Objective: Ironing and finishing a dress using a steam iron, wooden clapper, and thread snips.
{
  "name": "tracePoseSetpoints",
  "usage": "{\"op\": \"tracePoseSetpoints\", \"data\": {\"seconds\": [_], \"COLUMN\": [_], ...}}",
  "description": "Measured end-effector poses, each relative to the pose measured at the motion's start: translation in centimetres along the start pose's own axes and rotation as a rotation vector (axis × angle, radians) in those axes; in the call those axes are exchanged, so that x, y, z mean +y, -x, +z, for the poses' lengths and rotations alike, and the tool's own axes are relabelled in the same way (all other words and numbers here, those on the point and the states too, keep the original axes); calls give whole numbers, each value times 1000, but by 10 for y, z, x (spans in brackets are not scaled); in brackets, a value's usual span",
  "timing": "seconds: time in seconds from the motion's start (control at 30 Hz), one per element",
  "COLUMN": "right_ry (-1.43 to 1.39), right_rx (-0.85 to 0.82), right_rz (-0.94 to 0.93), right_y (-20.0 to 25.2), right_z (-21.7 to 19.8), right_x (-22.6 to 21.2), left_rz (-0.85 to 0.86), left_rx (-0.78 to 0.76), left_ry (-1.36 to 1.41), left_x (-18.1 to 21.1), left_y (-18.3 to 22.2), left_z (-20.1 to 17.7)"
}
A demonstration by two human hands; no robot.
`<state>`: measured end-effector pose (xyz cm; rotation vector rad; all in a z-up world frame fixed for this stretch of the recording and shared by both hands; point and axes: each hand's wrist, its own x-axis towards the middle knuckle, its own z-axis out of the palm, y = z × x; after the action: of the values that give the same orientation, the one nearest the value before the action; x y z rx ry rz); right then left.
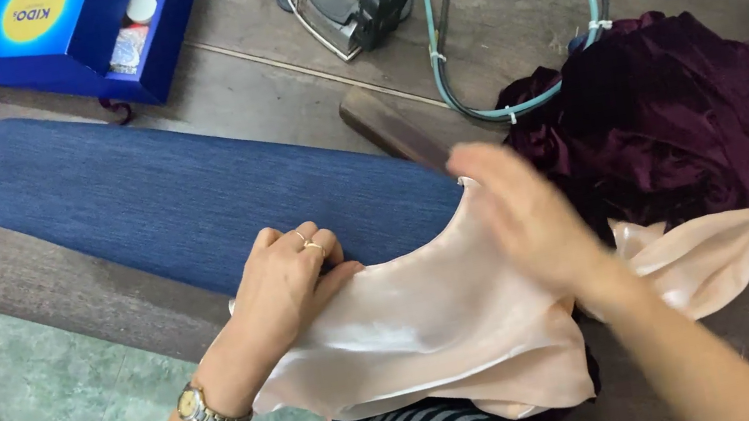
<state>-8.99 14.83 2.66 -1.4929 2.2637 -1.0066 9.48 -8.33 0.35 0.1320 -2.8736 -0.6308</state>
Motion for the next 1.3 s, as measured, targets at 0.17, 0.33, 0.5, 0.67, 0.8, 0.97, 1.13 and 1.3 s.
{"op": "tracePoseSetpoints", "data": {"seconds": [0.17,0.33,0.5,0.67,0.8,0.97,1.13,1.3], "right_ry": [259,313,291,291,311,312,308,300], "right_rx": [-40,-183,-182,-171,-166,-159,-153,-170], "right_rz": [-406,-365,-362,-363,-351,-357,-367,-364], "right_y": [24,25,24,23,23,24,24,25], "right_z": [59,67,64,65,65,65,68,68], "right_x": [-41,-54,-58,-61,-61,-60,-57,-56], "left_rz": [123,-120,-455,-518,-220,-284,-475,-515], "left_rx": [141,337,666,215,28,185,569,691], "left_ry": [37,94,-70,117,184,296,115,-13], "left_x": [-8,-32,-113,-35,-3,-28,-85,-318], "left_y": [1,2,53,36,25,24,69,144], "left_z": [1,-37,-69,-68,-36,-56,-97,-93]}}
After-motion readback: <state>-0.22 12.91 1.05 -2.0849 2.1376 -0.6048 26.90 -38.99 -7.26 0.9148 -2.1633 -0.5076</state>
